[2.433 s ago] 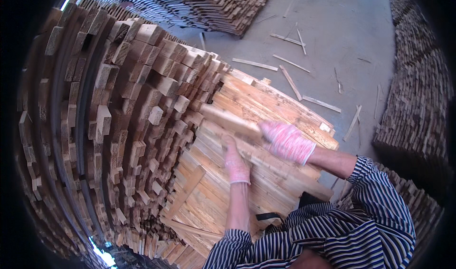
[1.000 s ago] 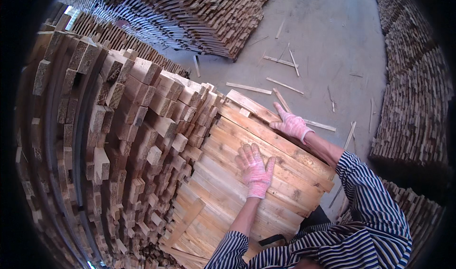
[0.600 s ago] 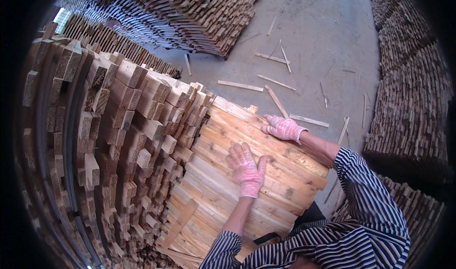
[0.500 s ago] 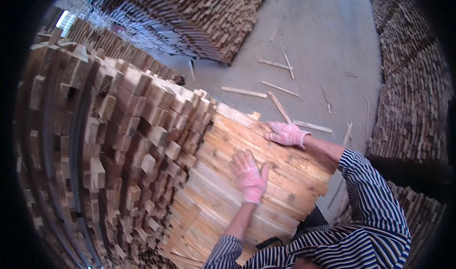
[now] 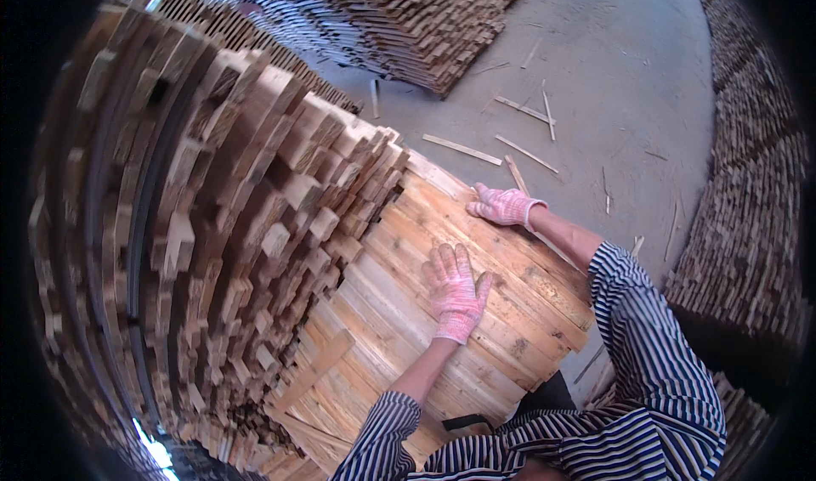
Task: The person repeatedly picks up bundles of wooden planks from a large pile and stacks them onto a growing stack. The person wears pink gloves and a striped shirt while performing this manual labor in a warehouse environment.
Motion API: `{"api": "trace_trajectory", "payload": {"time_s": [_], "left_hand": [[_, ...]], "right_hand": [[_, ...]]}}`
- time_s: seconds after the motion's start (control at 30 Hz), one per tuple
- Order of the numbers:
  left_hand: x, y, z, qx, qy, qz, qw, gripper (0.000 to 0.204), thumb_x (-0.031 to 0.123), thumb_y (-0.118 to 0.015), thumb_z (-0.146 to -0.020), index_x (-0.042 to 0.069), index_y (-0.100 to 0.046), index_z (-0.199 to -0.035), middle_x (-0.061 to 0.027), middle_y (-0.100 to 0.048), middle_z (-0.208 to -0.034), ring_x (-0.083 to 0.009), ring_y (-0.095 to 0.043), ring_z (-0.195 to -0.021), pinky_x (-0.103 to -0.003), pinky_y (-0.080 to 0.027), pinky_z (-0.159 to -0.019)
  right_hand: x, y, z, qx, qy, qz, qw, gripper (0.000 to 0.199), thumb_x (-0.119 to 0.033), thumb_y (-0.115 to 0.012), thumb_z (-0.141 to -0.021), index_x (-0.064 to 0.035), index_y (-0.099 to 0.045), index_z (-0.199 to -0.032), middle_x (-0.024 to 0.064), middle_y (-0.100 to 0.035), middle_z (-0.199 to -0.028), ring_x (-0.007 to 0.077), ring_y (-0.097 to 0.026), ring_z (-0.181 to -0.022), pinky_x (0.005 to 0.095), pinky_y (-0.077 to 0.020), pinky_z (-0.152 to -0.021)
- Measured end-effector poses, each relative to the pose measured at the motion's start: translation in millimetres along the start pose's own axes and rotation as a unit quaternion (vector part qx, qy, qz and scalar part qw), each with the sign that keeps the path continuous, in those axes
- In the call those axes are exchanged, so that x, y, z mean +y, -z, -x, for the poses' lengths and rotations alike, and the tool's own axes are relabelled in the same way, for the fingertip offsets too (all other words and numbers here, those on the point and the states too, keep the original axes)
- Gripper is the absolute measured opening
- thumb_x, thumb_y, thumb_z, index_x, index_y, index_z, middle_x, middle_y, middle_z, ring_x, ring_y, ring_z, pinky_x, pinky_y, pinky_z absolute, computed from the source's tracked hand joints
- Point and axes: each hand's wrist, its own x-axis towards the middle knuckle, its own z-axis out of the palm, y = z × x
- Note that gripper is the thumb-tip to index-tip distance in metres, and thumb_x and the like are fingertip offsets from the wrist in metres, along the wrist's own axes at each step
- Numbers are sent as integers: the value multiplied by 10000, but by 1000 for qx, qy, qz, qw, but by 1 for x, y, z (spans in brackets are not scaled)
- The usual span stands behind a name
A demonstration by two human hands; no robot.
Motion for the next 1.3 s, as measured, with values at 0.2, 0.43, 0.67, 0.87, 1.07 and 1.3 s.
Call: {"api": "trace_trajectory", "payload": {"time_s": [0.2,0.43,0.67,0.87,1.07,1.3], "left_hand": [[-13,27,7,-69,38,94,992,921,667,-456,-960,23,-280,-1594,-276,-235,-1648,-462,-149,-1542,-591,-54,-1251],[-28,18,125,121,145,105,976,930,660,-430,-974,62,-164,-1635,-254,-184,-1675,-453,-77,-1563,-592,-21,-1259],[-181,27,323,167,557,-32,813,946,577,-587,-944,9,-222,-1606,-265,-305,-1622,-458,-163,-1539,-612,-68,-1245],[-299,14,453,232,767,58,595,926,517,-650,-899,51,-238,-1585,-260,-415,-1538,-453,-422,-1387,-540,-397,-1116],[-329,43,481,365,651,441,499,718,436,-687,-910,7,-446,-1432,-210,-659,-1165,-311,-646,-1030,-437,-550,-906],[-334,18,476,537,400,735,105,505,587,-580,-975,85,-524,-1001,-89,-599,-774,-243,-643,-683,-403,-551,-551]], "right_hand": [[-27,-15,4,96,-5,60,994,850,-537,-470,-1002,20,-214,-1592,266,-469,-1528,397,-445,-1430,548,-207,-1232],[-109,-96,24,301,221,88,924,742,-293,-660,-963,-14,-329,-1566,315,-411,-1536,465,-452,-1387,465,-393,-1154],[-261,-193,64,115,427,40,896,708,-269,-667,-953,-47,-372,-1556,300,-503,-1465,460,-532,-1307,477,-450,-1096],[-422,-314,68,34,496,233,836,670,-344,-697,-891,-123,-463,-1479,241,-476,-1509,418,-501,-1340,527,-425,-1087],[-496,-380,15,10,501,320,804,577,-357,-688,-913,-248,-506,-1449,216,-576,-1380,399,-577,-1229,500,-491,-995],[-487,-387,71,-292,295,34,909,625,-396,-653,-974,-233,-456,-1545,178,-576,-1416,292,-588,-1279,444,-484,-1074]]}}
